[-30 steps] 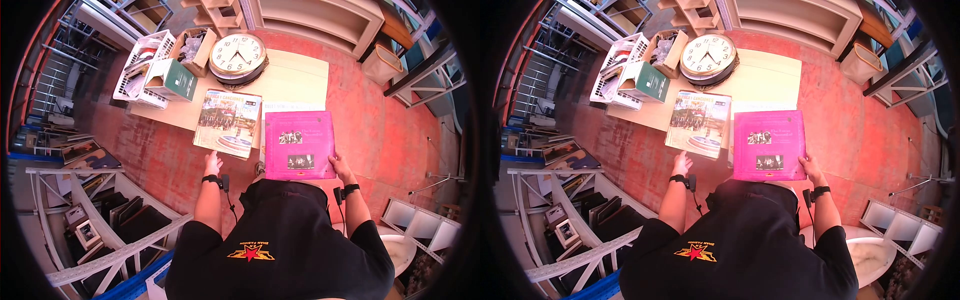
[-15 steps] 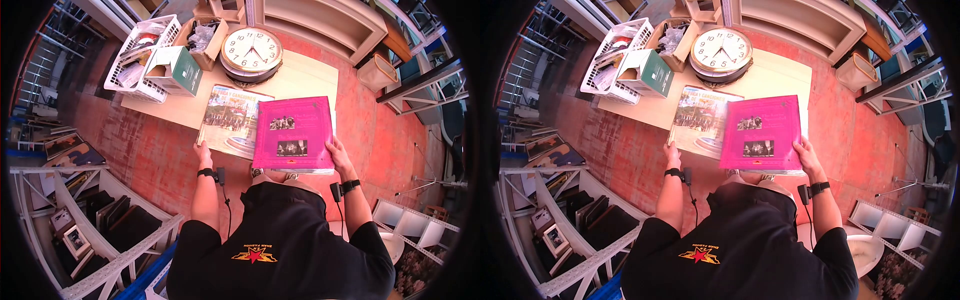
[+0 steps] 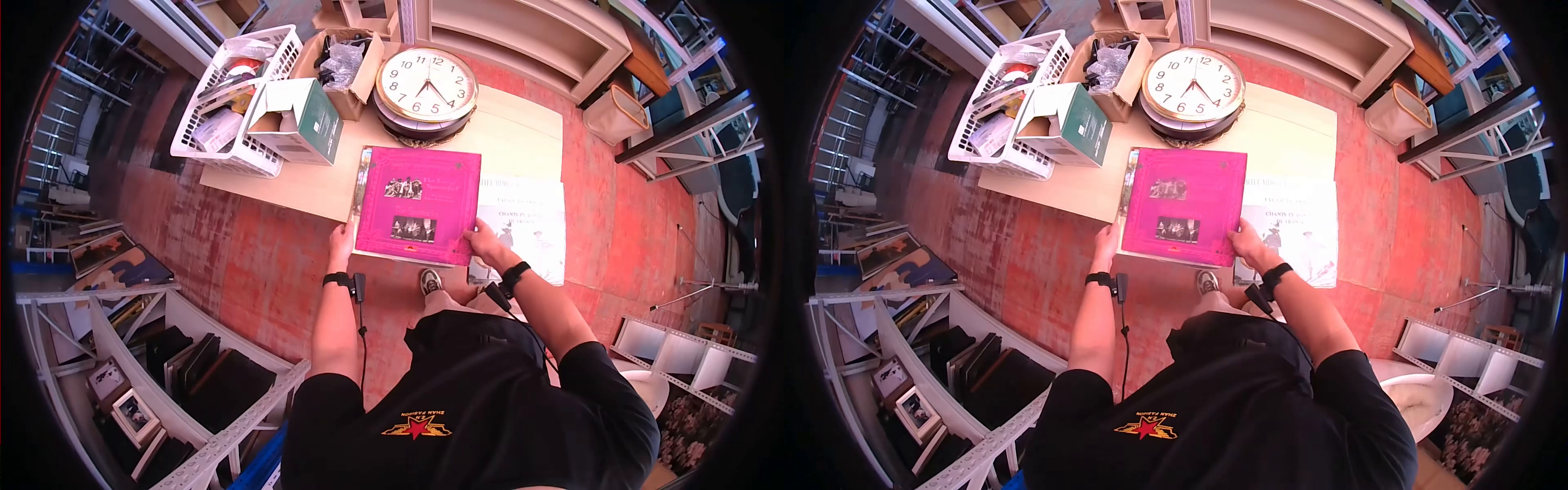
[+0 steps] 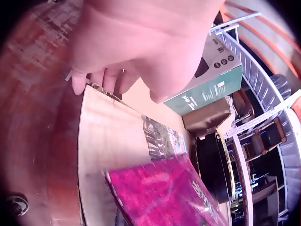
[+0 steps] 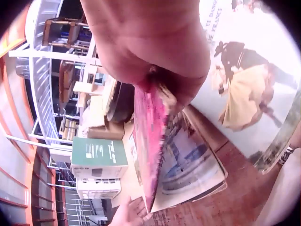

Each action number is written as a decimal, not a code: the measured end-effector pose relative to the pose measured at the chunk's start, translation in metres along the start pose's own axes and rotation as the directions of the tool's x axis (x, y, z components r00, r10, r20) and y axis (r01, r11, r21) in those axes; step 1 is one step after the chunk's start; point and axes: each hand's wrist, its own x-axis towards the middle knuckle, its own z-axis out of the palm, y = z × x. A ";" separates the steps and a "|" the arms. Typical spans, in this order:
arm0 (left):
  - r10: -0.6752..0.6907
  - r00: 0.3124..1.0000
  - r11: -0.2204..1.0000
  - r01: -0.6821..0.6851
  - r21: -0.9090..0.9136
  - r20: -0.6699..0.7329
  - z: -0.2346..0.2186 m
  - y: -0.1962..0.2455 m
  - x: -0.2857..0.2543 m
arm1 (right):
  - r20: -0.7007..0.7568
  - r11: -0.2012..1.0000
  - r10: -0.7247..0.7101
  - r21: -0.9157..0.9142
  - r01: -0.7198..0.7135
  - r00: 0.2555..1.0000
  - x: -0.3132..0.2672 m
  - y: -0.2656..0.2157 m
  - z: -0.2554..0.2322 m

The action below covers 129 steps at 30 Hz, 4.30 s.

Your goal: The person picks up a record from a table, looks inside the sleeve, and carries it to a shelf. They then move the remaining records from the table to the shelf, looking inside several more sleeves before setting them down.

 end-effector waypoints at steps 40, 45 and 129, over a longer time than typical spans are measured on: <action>0.503 0.782 0.861 -0.418 -0.289 0.369 -0.090 0.145 -0.165 | 0.283 0.930 0.232 0.216 -0.297 0.931 0.019 -0.034 -0.014; 0.538 0.760 0.840 -0.444 -0.313 0.364 -0.082 0.158 -0.157 | 0.141 0.896 -0.034 0.442 -0.032 0.989 0.007 -0.049 -0.037; 0.418 0.896 0.673 -0.415 -0.613 -0.148 0.134 0.296 -0.193 | -0.457 0.712 -0.614 0.031 0.702 0.644 -0.107 -0.108 -0.215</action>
